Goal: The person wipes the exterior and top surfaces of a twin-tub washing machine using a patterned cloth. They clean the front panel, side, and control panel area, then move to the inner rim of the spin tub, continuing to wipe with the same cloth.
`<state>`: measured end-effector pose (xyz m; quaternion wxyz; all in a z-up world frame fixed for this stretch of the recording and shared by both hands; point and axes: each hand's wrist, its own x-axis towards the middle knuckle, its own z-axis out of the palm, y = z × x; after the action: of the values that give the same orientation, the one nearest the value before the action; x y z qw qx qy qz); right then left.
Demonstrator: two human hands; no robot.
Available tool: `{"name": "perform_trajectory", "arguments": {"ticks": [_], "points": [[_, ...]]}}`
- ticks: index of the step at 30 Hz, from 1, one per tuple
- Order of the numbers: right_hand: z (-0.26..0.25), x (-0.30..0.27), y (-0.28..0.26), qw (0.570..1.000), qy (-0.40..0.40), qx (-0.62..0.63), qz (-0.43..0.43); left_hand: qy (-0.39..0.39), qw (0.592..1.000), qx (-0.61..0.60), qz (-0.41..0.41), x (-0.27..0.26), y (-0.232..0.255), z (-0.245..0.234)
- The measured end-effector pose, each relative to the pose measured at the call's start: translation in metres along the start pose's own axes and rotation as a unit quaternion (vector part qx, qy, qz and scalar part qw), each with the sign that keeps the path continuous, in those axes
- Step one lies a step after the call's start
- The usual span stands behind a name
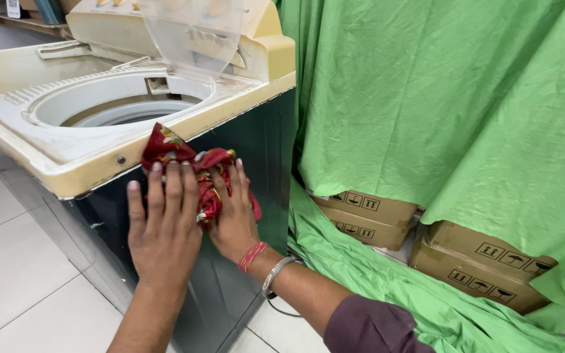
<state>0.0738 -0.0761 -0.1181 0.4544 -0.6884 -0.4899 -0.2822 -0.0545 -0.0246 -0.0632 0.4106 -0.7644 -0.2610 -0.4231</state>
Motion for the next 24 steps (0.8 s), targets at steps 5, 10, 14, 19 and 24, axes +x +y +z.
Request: {"name": "perform_trajectory", "arguments": {"ticks": [5,10,14,19,24], "points": [[0.033,-0.047,0.017,0.997,-0.007,0.045,0.06,-0.077,0.994,-0.016,0.076,-0.037,0.017,0.016],[0.007,-0.071,0.033,0.984,-0.135,-0.091,0.071,-0.066,0.99,-0.06,0.11,-0.071,0.022,0.025],[-0.013,-0.069,0.02,0.98,-0.097,-0.054,0.166,0.023,0.992,-0.01,0.121,-0.061,0.015,0.013],[-0.005,-0.032,-0.016,0.968,0.041,0.198,0.149,0.047,0.999,0.0,-0.006,-0.035,-0.007,-0.01],[-0.01,-0.031,-0.059,0.965,-0.035,0.256,0.031,0.055,0.997,0.028,-0.042,-0.083,-0.022,0.001]]}}
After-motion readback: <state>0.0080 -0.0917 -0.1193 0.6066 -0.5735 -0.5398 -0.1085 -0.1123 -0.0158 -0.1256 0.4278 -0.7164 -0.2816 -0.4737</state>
